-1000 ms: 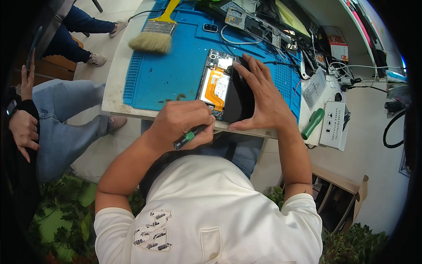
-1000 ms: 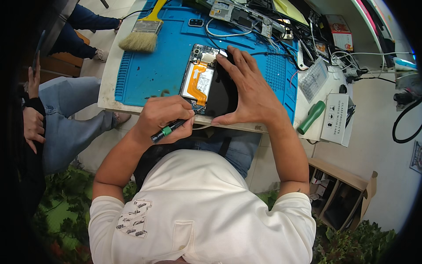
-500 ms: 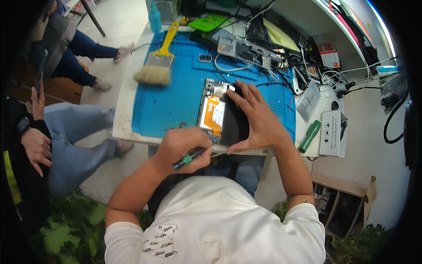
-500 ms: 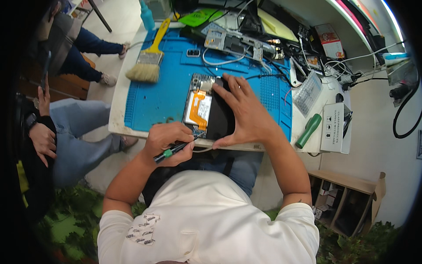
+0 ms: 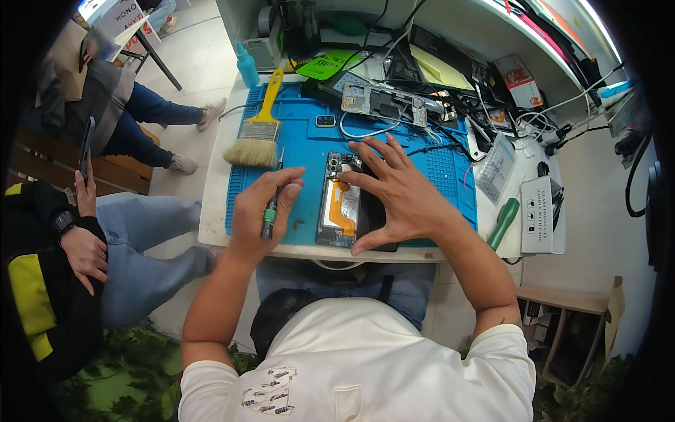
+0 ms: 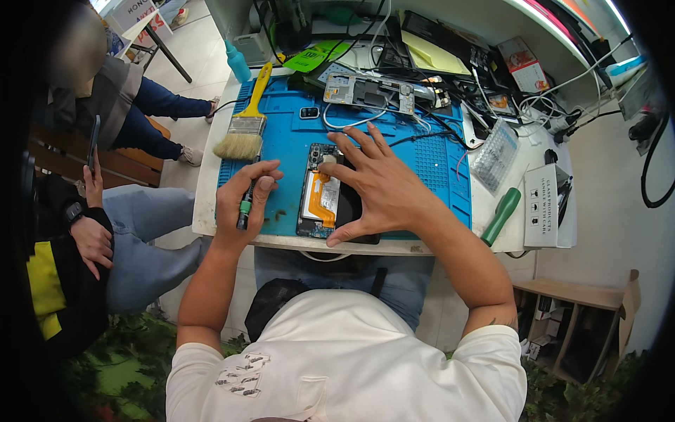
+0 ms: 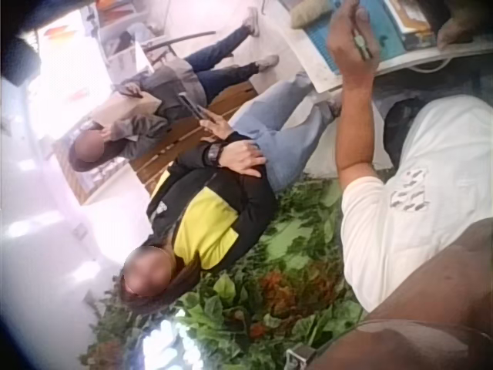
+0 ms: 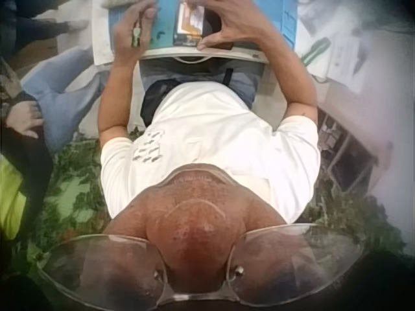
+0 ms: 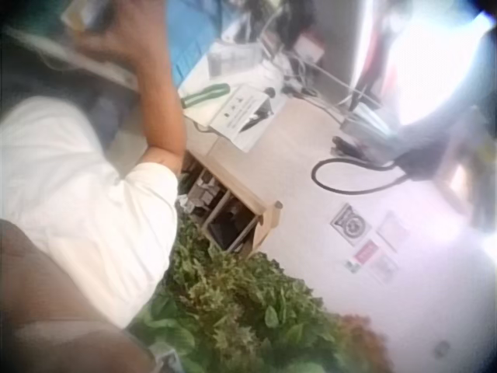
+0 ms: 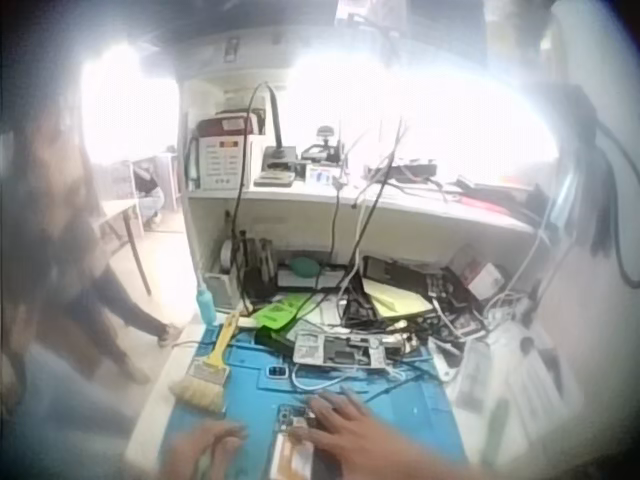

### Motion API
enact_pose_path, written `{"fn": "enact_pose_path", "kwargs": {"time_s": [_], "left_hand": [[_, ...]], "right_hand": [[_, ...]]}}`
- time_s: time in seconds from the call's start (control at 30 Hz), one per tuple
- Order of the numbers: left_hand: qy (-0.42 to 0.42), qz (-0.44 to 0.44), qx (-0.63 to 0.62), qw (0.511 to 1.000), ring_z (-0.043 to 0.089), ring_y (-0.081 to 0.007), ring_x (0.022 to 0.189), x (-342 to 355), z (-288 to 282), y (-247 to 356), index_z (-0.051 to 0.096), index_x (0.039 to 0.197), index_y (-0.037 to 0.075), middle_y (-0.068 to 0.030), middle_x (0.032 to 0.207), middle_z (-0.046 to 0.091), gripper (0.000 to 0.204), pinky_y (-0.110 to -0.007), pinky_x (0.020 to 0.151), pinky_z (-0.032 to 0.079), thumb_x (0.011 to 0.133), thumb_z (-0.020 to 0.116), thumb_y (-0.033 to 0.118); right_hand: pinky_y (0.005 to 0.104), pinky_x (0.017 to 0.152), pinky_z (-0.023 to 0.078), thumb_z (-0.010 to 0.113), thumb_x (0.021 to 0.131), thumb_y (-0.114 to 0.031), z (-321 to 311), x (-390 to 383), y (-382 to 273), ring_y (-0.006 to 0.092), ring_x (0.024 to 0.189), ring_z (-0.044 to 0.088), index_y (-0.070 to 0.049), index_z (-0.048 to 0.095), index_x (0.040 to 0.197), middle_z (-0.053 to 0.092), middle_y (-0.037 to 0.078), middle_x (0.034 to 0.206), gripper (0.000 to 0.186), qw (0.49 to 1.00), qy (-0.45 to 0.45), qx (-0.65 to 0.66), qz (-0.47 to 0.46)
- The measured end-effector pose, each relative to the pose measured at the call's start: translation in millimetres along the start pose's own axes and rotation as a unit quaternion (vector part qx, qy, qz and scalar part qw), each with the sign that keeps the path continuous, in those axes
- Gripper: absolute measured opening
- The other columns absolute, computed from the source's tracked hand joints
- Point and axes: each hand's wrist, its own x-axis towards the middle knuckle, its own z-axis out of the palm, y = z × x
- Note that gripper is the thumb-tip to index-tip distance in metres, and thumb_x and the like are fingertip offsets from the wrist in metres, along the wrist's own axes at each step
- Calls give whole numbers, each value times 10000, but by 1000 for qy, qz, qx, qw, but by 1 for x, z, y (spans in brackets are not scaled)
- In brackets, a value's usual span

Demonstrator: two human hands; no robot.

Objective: The person is repairing a mobile phone by hand and using a screwdriver. They handle a phone screen, a battery, and various internal components while working on a blue repair mat.

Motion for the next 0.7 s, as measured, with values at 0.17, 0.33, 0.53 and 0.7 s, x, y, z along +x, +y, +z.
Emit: {"fn": "enact_pose_path", "kwargs": {"time_s": [0.17,0.33,0.53,0.7], "left_hand": [[11,7,9,1000,819,-237,962,-2,2,1,778,1291,-13,-157,1085,830,237,-342,844,637,1146,713,162],[22,12,6,1000,805,-263,884,-2,4,2,795,1254,11,-148,1064,819,201,-354,785,614,1114,752,148],[-96,63,158,981,758,-331,861,21,-8,8,795,1240,88,-142,975,759,181,-426,778,599,1079,759,161],[-196,114,294,928,737,-348,1089,39,-22,-13,787,1254,182,-137,1203,696,313,-446,896,597,979,709,54]], "right_hand": [[706,1389,169,814,633,-994,4,5,4,516,1620,374,-94,745,1416,488,259,1693,1195,1000,14,5,-18],[714,1383,184,800,610,-1016,0,13,3,512,1618,385,-65,781,1338,518,252,1669,1198,999,7,21,-24],[709,1384,192,806,613,-1007,5,11,10,505,1627,381,-69,785,1365,533,236,1669,1203,999,-4,21,-32],[697,1354,272,871,774,-823,-4,3,6,471,1568,456,-90,757,1423,572,205,1630,985,994,93,19,-48]]}}
